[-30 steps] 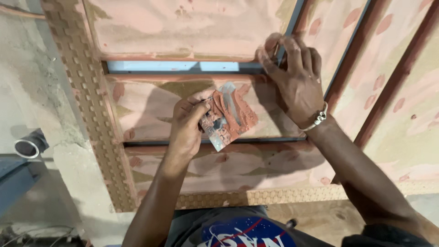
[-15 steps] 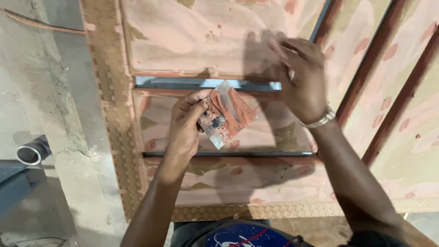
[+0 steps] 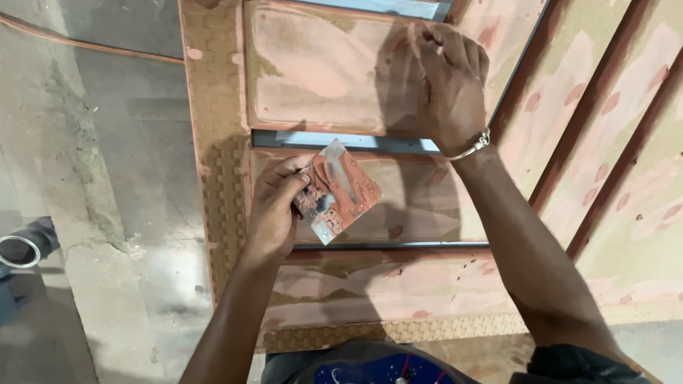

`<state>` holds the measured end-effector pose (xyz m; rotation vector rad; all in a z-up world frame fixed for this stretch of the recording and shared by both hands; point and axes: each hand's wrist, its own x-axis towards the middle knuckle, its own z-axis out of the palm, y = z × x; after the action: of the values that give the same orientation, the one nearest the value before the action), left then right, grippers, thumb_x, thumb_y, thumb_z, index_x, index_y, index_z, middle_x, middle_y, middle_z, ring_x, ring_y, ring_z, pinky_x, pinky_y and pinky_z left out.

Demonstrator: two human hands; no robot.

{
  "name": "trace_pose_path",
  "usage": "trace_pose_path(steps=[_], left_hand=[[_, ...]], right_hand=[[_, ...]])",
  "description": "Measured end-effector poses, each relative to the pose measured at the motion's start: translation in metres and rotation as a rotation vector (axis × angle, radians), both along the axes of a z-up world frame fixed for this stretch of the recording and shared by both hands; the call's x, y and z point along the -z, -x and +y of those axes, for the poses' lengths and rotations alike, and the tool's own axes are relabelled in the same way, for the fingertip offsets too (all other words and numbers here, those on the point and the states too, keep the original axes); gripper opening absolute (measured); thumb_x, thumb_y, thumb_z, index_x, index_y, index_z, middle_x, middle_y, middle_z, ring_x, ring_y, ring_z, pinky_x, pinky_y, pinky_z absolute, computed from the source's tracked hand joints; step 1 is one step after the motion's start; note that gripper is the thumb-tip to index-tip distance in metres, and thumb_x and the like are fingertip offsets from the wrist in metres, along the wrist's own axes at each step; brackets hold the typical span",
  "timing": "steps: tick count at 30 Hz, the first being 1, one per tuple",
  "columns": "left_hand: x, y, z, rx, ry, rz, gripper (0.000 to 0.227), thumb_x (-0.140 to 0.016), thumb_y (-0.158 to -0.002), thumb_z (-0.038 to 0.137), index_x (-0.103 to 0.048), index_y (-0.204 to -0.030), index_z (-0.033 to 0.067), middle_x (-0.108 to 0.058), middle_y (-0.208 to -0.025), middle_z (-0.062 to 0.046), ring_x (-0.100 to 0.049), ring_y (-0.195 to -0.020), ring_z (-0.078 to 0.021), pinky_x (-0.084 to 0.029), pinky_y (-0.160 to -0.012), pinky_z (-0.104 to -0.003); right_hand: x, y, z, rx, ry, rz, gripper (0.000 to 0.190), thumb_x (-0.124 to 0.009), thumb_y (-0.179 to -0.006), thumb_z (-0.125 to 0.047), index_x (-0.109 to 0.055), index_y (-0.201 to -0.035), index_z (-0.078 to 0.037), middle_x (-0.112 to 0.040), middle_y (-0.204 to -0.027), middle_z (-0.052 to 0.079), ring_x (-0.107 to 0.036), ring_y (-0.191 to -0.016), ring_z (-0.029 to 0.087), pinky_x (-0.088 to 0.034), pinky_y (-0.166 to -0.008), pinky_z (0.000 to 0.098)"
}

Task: The person applies pink wood filler to the recessed grooves of a large wooden door panel using a small putty knife. They repeatedly scoop filler from a palette and smooth it into the grooves. Another person works nearby on a similar panel.

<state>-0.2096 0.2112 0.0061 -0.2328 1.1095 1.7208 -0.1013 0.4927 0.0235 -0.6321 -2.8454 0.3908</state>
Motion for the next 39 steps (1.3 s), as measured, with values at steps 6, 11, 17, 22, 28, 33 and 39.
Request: trace_pose_path(steps=[6, 11, 17, 22, 28, 33, 39], left_hand=[[0.002, 0.022, -0.023, -0.028, -0.063, -0.095, 0.024, -0.052, -0.1, 0.0, -0.067, -0.119, -0.0037, -0.072, -0.103, -0.009, -0.068, -0.087, -0.0142, -0.056, -0.076, -0.03], [-0.01, 0.049, -0.043, -0.088, 0.002, -0.114, 0.032, -0.048, -0.094, 0.0, -0.066, -0.119, -0.0051, -0.075, -0.105, -0.008, -0.072, -0.089, -0.0125, -0.058, -0.08, -0.028], [0.01, 0.066, -0.07, -0.013, -0.072, 0.117, 0.03, -0.051, -0.097, -0.005, -0.068, -0.122, -0.0087, -0.074, -0.106, -0.01, -0.07, -0.089, -0.0122, -0.057, -0.079, -0.026], [0.023, 0.075, -0.076, 0.047, 0.034, 0.155, 0.025, -0.055, -0.101, 0.0, -0.069, -0.121, -0.0052, -0.072, -0.102, -0.006, -0.067, -0.083, -0.0092, -0.056, -0.072, -0.024], [0.033, 0.081, -0.068, 0.195, -0.04, 0.382, 0.025, -0.056, -0.104, 0.002, -0.068, -0.126, -0.0042, -0.071, -0.109, -0.006, -0.066, -0.091, -0.0083, -0.06, -0.079, -0.027], [0.037, 0.081, -0.074, 0.078, -0.031, 0.317, 0.026, -0.055, -0.102, 0.0, -0.066, -0.126, -0.0045, -0.071, -0.112, -0.008, -0.069, -0.093, -0.0088, -0.062, -0.08, -0.029], [0.031, 0.085, -0.097, -0.028, 0.0, 0.318, 0.027, -0.052, -0.101, -0.005, -0.069, -0.123, -0.0069, -0.074, -0.107, -0.009, -0.069, -0.094, -0.0112, -0.057, -0.083, -0.026]], right_hand=[[0.005, 0.011, -0.001, 0.01, 0.23, 0.125, 0.062, -0.051, -0.082, 0.018, -0.076, -0.133, -0.008, -0.066, -0.137, 0.015, -0.06, -0.127, 0.034, -0.052, -0.109, 0.0442], [0.006, 0.075, -0.044, -0.186, 0.165, 0.291, 0.044, -0.064, -0.084, 0.009, -0.07, -0.126, -0.002, -0.064, -0.134, 0.017, -0.058, -0.126, 0.037, -0.049, -0.107, 0.0465], [0.019, 0.151, -0.091, -0.034, -0.064, -0.018, 0.038, -0.066, -0.095, -0.007, -0.072, -0.132, -0.011, -0.055, -0.133, 0.017, -0.052, -0.124, 0.037, -0.041, -0.108, 0.0534], [0.004, 0.129, -0.089, -0.252, -0.066, -0.111, 0.054, -0.065, -0.087, -0.009, -0.072, -0.139, -0.02, -0.049, -0.147, 0.023, -0.045, -0.136, 0.043, -0.035, -0.112, 0.0576], [-0.057, 0.065, -0.129, -0.504, 0.138, -0.129, 0.052, -0.066, -0.087, -0.004, -0.072, -0.136, -0.019, -0.056, -0.144, 0.012, -0.048, -0.135, 0.037, -0.04, -0.113, 0.0549], [-0.072, 0.048, -0.15, -0.506, 0.301, -0.088, 0.062, -0.064, -0.074, 0.01, -0.075, -0.123, -0.026, -0.059, -0.143, 0.007, -0.051, -0.132, 0.033, -0.044, -0.109, 0.051], [-0.029, 0.07, -0.136, -0.115, 0.477, -0.031, 0.057, -0.064, -0.091, 0.005, -0.065, -0.144, -0.015, -0.063, -0.141, 0.013, -0.058, -0.134, 0.033, -0.048, -0.113, 0.0456]])
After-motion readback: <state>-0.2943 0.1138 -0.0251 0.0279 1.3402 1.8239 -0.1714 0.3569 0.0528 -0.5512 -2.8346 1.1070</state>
